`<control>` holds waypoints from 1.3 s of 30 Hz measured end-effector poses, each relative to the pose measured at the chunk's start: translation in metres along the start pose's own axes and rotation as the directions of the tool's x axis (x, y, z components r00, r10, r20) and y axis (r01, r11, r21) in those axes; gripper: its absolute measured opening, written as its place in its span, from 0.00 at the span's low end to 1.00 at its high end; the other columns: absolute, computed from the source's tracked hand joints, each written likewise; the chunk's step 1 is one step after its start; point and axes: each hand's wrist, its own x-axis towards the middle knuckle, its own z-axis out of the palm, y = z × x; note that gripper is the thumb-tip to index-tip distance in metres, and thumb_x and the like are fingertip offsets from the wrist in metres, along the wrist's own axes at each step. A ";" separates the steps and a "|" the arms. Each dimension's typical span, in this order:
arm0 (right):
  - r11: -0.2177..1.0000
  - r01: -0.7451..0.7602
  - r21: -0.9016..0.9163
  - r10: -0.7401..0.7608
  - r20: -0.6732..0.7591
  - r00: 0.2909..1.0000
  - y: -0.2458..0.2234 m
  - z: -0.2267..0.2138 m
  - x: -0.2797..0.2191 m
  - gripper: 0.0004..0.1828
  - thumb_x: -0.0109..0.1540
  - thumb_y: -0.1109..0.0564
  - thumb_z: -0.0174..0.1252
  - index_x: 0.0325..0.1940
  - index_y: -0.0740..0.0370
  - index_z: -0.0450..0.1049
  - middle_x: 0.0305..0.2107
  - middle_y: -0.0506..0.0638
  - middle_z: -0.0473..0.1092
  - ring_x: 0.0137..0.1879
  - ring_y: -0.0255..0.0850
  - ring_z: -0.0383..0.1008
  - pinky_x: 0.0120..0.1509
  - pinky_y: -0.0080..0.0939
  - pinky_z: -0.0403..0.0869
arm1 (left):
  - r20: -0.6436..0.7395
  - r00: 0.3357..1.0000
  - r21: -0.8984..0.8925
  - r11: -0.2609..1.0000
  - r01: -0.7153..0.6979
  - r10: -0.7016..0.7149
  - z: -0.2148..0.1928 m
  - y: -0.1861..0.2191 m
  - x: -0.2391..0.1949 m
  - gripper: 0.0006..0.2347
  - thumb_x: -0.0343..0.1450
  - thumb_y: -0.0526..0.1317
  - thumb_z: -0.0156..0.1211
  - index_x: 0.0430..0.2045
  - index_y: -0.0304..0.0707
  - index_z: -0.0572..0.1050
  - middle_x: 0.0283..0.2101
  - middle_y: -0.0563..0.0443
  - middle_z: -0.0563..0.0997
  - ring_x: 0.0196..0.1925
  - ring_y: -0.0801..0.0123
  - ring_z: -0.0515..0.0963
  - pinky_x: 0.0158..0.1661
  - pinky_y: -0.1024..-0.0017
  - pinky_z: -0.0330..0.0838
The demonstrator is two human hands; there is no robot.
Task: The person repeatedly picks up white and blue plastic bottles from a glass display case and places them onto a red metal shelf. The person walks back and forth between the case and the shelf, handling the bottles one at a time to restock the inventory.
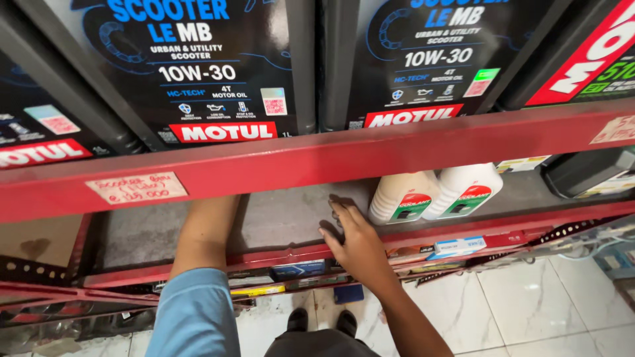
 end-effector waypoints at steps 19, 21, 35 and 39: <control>0.993 0.107 0.040 -0.104 -0.069 0.992 0.013 0.002 -0.007 0.26 0.60 0.56 0.65 0.60 0.70 0.69 0.51 0.65 0.70 0.54 0.63 0.73 0.55 0.51 0.74 | 0.636 0.663 -0.398 0.904 -0.157 0.395 -0.091 0.102 -0.122 0.30 0.73 0.48 0.60 0.67 0.29 0.61 0.70 0.30 0.65 0.72 0.45 0.65 0.67 0.59 0.58; 0.993 0.111 0.047 -0.103 -0.134 0.986 0.012 0.005 -0.010 0.24 0.61 0.58 0.64 0.59 0.70 0.70 0.50 0.64 0.71 0.54 0.61 0.74 0.55 0.50 0.75 | 0.619 0.709 -0.454 0.891 -0.027 0.337 -0.100 0.106 -0.155 0.30 0.71 0.46 0.61 0.67 0.30 0.61 0.69 0.33 0.67 0.71 0.48 0.67 0.66 0.61 0.60; 0.897 -0.433 0.083 0.384 -0.630 0.675 0.025 0.057 -0.204 0.09 0.61 0.64 0.59 0.46 0.65 0.77 0.52 0.58 0.74 0.60 0.52 0.75 0.66 0.46 0.70 | 0.464 0.775 -0.435 0.872 -0.223 0.429 -0.102 0.105 -0.186 0.26 0.71 0.44 0.61 0.63 0.30 0.66 0.69 0.36 0.67 0.68 0.46 0.68 0.60 0.59 0.65; 0.804 -0.575 0.151 0.485 -0.725 0.489 -0.003 0.056 -0.259 0.10 0.61 0.64 0.60 0.46 0.65 0.77 0.51 0.58 0.74 0.60 0.51 0.75 0.65 0.45 0.70 | 0.369 0.792 -0.472 0.832 -0.291 0.486 -0.102 0.104 -0.196 0.22 0.72 0.44 0.59 0.59 0.30 0.71 0.66 0.36 0.71 0.67 0.47 0.72 0.60 0.59 0.67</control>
